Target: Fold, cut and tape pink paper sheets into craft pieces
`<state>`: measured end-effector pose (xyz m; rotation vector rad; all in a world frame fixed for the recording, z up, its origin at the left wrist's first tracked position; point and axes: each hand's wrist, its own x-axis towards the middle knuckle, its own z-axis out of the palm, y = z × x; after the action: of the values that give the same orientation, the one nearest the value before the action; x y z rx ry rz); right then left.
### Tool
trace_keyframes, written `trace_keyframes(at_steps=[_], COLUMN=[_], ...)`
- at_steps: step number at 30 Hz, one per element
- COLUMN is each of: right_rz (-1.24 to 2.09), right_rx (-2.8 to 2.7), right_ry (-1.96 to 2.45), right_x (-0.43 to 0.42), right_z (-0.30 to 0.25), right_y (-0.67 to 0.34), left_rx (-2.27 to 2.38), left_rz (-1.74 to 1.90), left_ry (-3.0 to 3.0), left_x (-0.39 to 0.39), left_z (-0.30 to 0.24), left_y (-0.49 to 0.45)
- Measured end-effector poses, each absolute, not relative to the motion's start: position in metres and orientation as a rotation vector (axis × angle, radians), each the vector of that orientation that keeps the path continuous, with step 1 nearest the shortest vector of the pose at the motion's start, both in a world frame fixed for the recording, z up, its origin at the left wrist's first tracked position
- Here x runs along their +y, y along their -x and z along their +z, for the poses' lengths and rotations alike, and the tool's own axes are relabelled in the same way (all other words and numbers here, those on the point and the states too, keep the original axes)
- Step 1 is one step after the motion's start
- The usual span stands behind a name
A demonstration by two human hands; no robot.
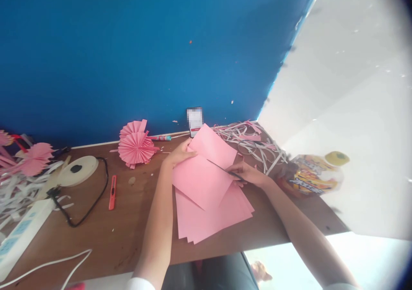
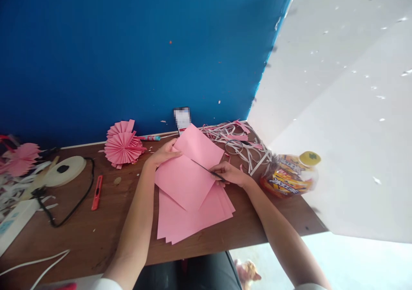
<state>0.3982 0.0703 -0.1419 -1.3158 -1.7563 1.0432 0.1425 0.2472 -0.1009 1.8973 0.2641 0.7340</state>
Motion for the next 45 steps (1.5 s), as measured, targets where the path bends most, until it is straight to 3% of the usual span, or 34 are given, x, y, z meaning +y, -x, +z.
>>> trace_keyframes(at_steps=[45], right_rz=[0.949], right_rx=[-1.779], right_ry=[1.335], right_x=[0.073], right_z=[-0.141], right_y=[-0.396], left_rx=[0.390], left_rz=[0.697], left_ry=[-1.939], left_x=[0.239], left_z=[-0.093], left_y=[-0.153])
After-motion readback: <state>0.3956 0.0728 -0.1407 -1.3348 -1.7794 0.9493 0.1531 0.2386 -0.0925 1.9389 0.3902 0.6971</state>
